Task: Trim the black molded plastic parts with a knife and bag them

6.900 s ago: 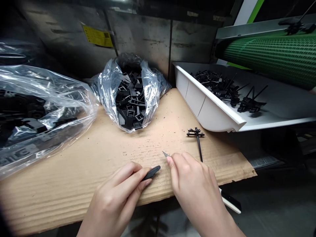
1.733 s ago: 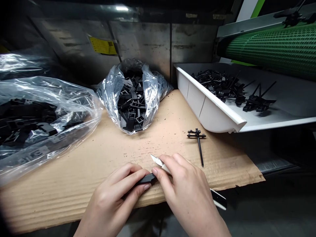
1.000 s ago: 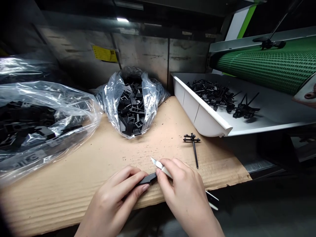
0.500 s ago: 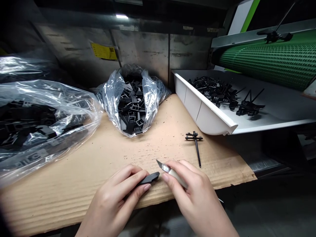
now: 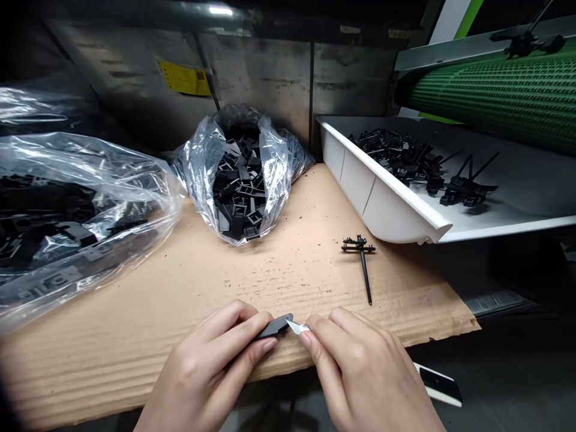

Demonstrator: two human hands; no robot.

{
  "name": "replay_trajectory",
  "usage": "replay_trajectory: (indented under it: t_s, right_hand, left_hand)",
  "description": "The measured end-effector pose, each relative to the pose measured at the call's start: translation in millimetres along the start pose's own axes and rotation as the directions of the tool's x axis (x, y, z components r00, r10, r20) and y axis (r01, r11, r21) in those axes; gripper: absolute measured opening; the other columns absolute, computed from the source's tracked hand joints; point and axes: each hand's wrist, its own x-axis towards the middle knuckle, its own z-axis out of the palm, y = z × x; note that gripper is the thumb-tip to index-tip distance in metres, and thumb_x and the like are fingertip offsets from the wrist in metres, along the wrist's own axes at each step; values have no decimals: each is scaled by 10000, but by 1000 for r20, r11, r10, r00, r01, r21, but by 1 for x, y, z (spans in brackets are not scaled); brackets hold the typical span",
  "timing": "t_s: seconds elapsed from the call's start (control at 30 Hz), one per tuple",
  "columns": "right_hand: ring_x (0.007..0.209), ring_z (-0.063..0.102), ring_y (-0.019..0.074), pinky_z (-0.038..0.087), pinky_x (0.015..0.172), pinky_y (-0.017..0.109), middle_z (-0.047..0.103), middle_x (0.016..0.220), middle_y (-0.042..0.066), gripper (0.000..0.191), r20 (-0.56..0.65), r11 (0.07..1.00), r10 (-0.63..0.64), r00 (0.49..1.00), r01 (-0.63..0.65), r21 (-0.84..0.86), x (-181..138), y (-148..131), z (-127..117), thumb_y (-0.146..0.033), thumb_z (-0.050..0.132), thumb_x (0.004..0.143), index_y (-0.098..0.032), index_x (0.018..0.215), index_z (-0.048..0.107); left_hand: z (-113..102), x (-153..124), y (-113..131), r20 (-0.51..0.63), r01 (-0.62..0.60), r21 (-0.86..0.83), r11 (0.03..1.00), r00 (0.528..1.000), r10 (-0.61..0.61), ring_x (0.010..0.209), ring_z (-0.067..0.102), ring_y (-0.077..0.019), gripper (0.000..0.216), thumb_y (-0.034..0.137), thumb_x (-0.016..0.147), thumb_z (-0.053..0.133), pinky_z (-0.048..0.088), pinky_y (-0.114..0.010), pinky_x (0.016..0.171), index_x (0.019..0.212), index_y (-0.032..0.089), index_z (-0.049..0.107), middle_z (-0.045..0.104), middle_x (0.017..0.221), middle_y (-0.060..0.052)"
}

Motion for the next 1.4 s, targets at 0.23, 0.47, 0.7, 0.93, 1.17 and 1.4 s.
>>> replay_trajectory:
  t_s: [0.23,0.47,0.7,0.93,1.17,1.4]
  right_hand:
    - [551,631,151,510,551,242,644,678,6,276,-16,1000,-11,1000,11,-21,2,-2,-4,-267,378,938,-252,810,623]
    - [675,675,173,544,591,244,690,759,21,244,-89,994,57,994,-49,93,8,-4,-5,-272,435,917,-254,830,662]
    - [536,591,98,468,473,148,611,633,-26,91,-266,937,42,963,54,345,11,-26,0,-194,586,824,-218,758,644]
    - [517,610,149,478,511,256,657,627,45,162,-535,971,-236,811,224,-89,4,-39,35,-107,528,852,-151,918,670]
    - [732,658,158,536,628,215,658,849,30,267,-317,957,-183,931,243,160,4,-31,30,-270,559,866,-242,1132,566]
    - [806,644,169,528,676,254,639,901,57,280,-211,972,-73,975,117,204,8,-21,11,-288,345,959,-209,1096,577]
  left_hand:
    - [1,1,-1,-2,-17,-2,1000,1000,17,711,593,-178,178,116,887,465,463,-271,620,911,188,625,589,799,-33]
    - [-2,-1,-2,3,-44,0,999,999,44,725,596,-183,178,118,883,477,471,-271,623,917,189,638,595,813,-37]
    - [-9,-3,-3,-73,53,-306,951,994,-79,684,626,-120,176,168,855,570,499,-173,626,977,249,669,650,817,14]
    - [-7,3,0,-39,225,-665,713,942,-333,694,679,-119,314,196,809,620,544,-146,592,1109,282,649,734,857,26]
    - [-4,-4,-2,-3,254,-774,580,914,-405,838,708,-129,299,132,845,564,561,-150,696,1057,320,659,756,891,46]
    - [0,-5,-4,-291,117,-311,943,933,-211,770,706,-140,172,160,812,616,556,-187,743,924,260,702,755,884,37]
